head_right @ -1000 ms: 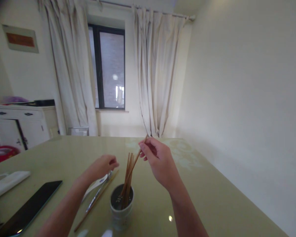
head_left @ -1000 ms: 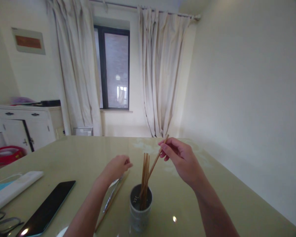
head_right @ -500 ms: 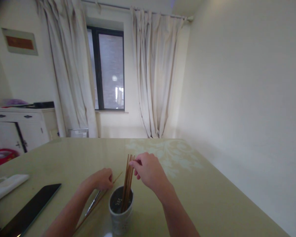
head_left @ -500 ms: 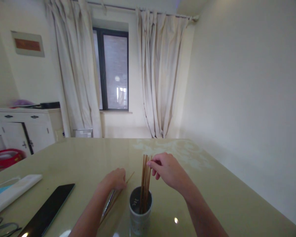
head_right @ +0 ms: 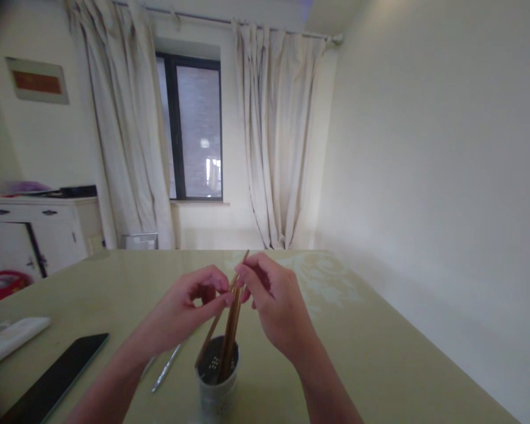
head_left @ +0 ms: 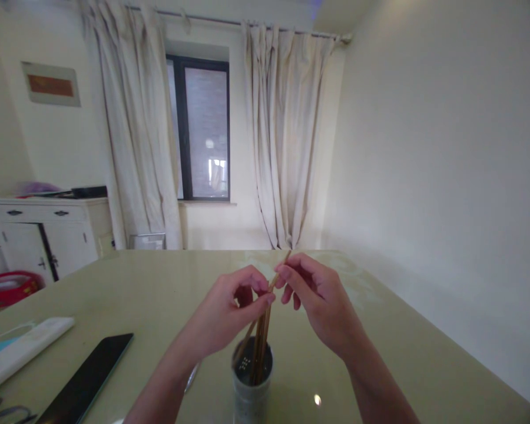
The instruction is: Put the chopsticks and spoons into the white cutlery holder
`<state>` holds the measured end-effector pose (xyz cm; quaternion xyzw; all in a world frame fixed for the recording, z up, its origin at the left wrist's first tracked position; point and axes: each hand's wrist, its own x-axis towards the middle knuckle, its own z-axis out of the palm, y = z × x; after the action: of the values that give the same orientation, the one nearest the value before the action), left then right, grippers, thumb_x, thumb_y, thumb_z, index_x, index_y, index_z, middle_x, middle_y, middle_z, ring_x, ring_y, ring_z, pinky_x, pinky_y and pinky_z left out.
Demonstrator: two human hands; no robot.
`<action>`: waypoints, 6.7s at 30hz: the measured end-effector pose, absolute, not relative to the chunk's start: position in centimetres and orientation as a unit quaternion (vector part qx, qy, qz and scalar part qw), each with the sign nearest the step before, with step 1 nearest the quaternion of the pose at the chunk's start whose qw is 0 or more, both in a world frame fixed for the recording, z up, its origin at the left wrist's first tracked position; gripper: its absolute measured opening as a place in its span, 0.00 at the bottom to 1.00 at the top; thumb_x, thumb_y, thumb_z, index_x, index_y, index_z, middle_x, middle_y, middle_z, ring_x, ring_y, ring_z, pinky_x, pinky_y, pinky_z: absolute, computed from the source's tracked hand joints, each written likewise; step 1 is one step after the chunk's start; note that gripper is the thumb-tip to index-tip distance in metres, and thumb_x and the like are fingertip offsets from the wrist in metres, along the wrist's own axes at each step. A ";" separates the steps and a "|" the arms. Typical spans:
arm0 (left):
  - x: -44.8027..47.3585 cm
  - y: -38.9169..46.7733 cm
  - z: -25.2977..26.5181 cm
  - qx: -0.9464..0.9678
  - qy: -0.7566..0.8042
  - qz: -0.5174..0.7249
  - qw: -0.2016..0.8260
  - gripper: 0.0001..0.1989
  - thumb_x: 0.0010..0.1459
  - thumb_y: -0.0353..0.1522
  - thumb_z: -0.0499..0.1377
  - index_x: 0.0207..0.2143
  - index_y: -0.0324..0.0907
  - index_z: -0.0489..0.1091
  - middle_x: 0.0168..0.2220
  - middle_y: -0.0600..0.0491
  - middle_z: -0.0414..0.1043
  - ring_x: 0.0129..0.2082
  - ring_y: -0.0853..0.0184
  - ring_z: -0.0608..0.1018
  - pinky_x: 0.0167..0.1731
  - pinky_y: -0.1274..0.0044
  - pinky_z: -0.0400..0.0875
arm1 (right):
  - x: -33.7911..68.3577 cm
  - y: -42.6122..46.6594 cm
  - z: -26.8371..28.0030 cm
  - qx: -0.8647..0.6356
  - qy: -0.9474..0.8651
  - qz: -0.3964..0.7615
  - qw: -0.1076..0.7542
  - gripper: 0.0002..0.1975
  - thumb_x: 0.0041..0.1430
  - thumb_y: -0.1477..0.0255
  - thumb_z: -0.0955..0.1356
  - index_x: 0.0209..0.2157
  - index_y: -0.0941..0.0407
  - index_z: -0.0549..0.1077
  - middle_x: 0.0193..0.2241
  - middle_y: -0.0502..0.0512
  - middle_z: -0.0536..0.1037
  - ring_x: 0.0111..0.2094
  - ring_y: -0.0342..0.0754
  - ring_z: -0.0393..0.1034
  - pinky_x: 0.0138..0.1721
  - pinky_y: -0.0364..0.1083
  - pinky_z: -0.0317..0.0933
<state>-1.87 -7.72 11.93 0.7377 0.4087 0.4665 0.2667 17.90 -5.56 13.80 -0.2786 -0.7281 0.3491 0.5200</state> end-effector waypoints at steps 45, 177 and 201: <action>-14.6 0.4 1.3 0.694 0.691 0.141 0.144 0.02 0.57 0.29 0.62 0.33 0.43 0.74 0.37 0.53 0.81 0.41 0.64 0.81 0.40 0.77 0.70 | 16.7 -4.5 12.4 -0.368 -0.773 0.096 0.507 0.07 0.69 0.73 0.70 0.44 0.54 0.82 0.40 0.54 0.78 0.30 0.44 0.72 0.34 0.44 0.68; -9.0 -0.9 4.2 0.721 0.475 0.305 0.402 0.24 0.61 0.35 0.62 0.59 0.43 0.68 0.50 0.46 0.80 0.47 0.61 0.81 0.47 0.70 0.75 | 14.8 -3.8 10.7 -0.313 -0.869 0.154 0.352 0.06 0.67 0.79 0.70 0.39 0.52 0.75 0.34 0.48 0.80 0.34 0.45 0.72 0.37 0.42 0.58; -12.2 0.2 3.0 0.632 0.657 0.328 0.246 0.11 0.61 0.41 0.59 0.37 0.42 0.71 0.31 0.53 0.77 0.31 0.65 0.79 0.31 0.76 0.71 | 14.9 -3.3 9.3 -0.384 -0.903 0.068 0.184 0.05 0.62 0.77 0.72 0.39 0.54 0.80 0.38 0.55 0.84 0.39 0.50 0.76 0.37 0.45 0.57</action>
<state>-12.25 0.21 2.98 0.6321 0.6574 0.3285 0.2458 14.92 -3.33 9.25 -0.3836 -0.9025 0.0679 0.1836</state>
